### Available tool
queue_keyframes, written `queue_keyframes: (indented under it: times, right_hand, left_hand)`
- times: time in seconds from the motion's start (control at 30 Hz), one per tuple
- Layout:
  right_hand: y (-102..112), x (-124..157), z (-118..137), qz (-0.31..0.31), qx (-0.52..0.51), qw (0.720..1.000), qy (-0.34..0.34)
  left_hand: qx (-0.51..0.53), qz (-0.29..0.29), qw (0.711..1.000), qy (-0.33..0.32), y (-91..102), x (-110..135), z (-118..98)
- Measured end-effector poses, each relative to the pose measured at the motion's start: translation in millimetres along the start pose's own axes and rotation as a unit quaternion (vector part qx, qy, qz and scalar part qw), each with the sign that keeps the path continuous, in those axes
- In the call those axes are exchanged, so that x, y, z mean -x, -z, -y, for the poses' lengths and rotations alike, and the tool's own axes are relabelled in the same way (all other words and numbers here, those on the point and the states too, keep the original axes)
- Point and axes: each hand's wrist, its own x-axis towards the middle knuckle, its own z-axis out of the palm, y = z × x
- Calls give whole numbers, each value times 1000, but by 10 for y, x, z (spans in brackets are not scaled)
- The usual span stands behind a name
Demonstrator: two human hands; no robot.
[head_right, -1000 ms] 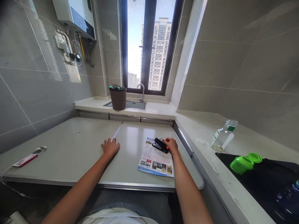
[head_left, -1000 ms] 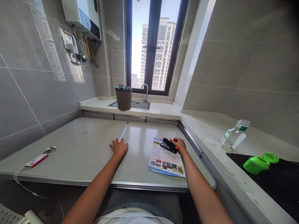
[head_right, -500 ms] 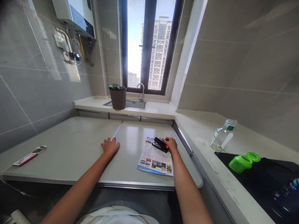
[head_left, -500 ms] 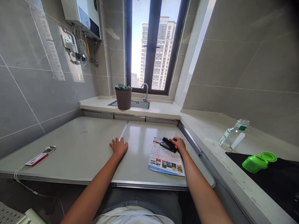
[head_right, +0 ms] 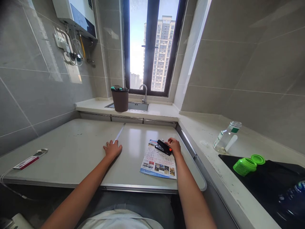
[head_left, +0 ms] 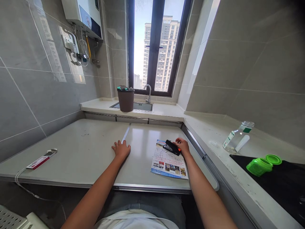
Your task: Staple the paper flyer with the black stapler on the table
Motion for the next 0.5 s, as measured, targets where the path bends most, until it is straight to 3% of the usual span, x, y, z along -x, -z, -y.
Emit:
queue_keyframes:
  times: [0.1, 0.3, 0.5]
  right_hand:
    - [-30, -17, -2, -2, 25, 999, 23]
    - [-128, 15, 21, 114, 57, 991, 42]
    - [-231, 124, 238, 166, 69, 980, 81]
  left_hand:
    - [0, 3, 1000, 2, 8, 5, -4]
    - [-6, -3, 1000, -1, 20, 31, -3]
    - [-13, -6, 1000, 2, -41, -2, 21]
